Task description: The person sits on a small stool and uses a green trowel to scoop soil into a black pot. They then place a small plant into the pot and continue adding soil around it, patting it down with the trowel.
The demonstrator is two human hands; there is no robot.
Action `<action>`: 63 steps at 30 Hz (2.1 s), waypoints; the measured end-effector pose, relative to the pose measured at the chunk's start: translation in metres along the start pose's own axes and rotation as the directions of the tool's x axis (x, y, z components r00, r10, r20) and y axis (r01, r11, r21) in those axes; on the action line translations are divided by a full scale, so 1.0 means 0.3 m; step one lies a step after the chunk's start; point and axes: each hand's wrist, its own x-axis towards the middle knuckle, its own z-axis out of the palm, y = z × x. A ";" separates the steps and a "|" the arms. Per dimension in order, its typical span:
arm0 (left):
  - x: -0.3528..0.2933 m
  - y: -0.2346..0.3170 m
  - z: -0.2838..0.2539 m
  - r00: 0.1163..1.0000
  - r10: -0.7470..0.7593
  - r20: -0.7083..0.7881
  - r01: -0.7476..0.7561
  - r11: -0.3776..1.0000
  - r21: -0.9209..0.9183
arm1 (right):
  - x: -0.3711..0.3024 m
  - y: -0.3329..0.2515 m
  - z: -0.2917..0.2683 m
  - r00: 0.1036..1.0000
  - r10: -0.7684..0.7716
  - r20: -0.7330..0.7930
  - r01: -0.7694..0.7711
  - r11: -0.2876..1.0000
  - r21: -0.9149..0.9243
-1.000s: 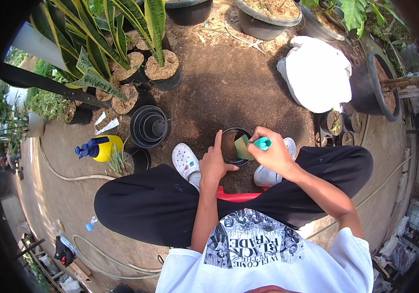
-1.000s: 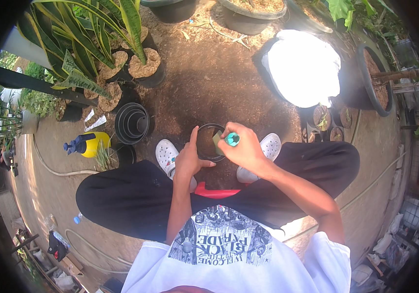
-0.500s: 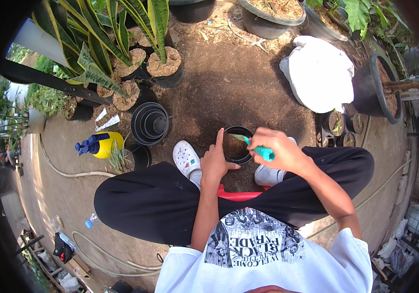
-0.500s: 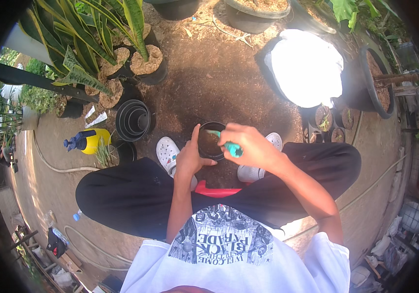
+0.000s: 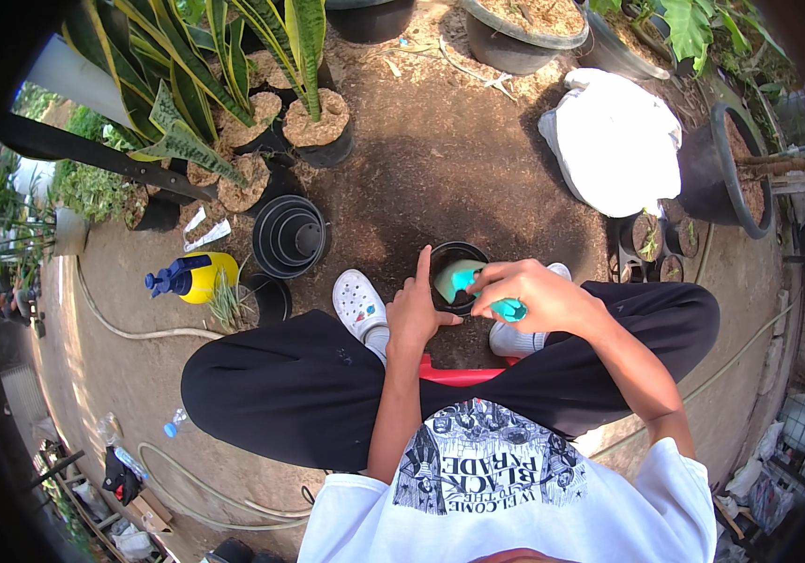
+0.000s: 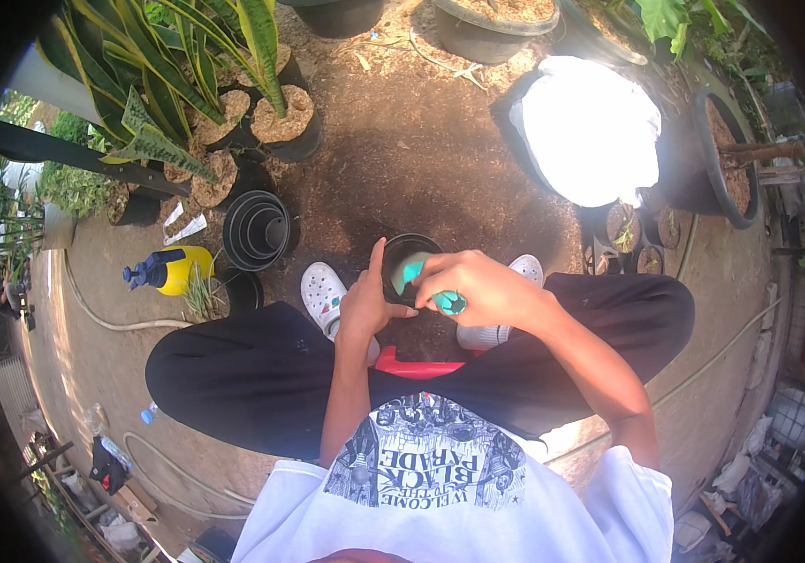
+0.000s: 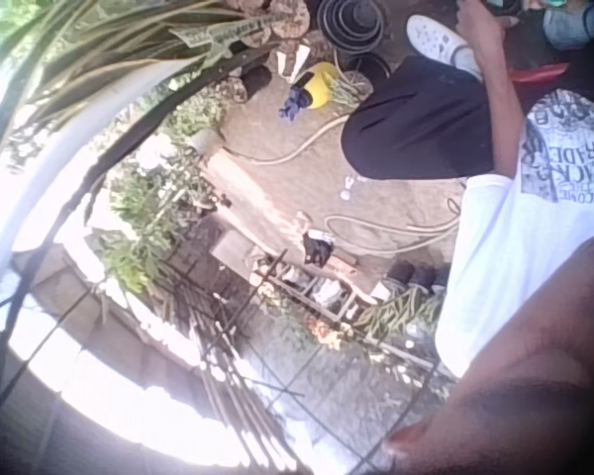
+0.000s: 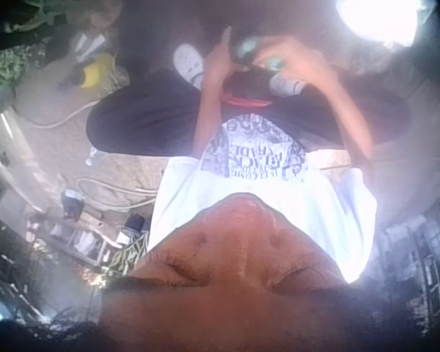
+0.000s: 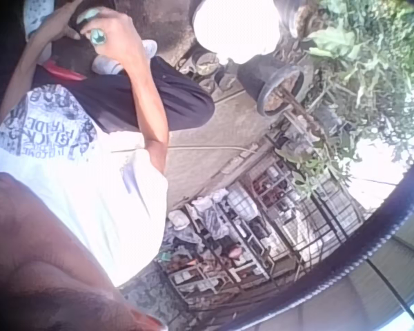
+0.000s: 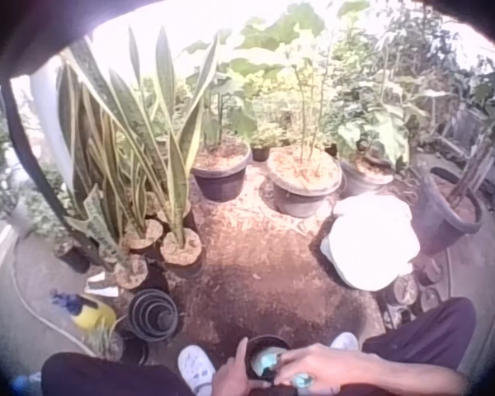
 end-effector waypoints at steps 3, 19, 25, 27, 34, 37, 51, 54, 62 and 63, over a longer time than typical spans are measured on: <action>0.002 0.000 -0.001 1.000 -0.008 0.010 0.008 1.000 0.005 | -0.005 -0.016 -0.016 0.998 0.004 0.059 -0.006 1.000 0.026; 0.001 -0.011 0.010 1.000 0.020 -0.024 -0.020 1.000 0.002 | -0.016 -0.025 -0.002 0.996 -0.091 0.006 0.091 0.995 -0.045; 0.004 -0.006 0.002 1.000 0.017 -0.004 -0.017 1.000 0.019 | -0.009 -0.023 0.003 1.000 -0.020 0.016 0.019 1.000 0.021; 0.001 -0.002 0.001 1.000 0.017 -0.007 -0.017 1.000 0.016 | -0.002 -0.014 0.028 1.000 -0.025 -0.006 0.025 0.999 0.035; -0.001 -0.007 0.000 1.000 0.008 0.004 -0.008 1.000 -0.004 | -0.001 -0.027 0.000 0.983 -0.058 -0.172 0.054 0.998 -0.029; 0.000 -0.007 0.002 1.000 0.007 -0.001 -0.007 1.000 -0.005 | 0.003 -0.024 0.019 0.995 0.025 -0.101 -0.027 1.000 -0.010; -0.006 0.009 -0.011 1.000 -0.009 0.007 0.009 1.000 -0.004 | 0.007 0.006 0.013 0.987 0.013 -0.162 -0.034 0.991 -0.128; -0.006 0.009 -0.010 1.000 -0.009 0.008 0.009 1.000 -0.007 | 0.000 -0.001 0.014 0.988 0.104 -0.115 -0.122 0.978 -0.168; -0.003 0.006 -0.008 0.999 -0.027 0.019 0.027 1.000 0.006 | -0.024 -0.083 -0.049 0.951 0.255 -0.173 -0.287 0.938 -0.195; -0.002 0.006 -0.008 0.999 -0.029 0.023 0.029 1.000 0.009 | -0.030 -0.082 -0.050 0.941 0.285 -0.181 -0.317 0.930 -0.187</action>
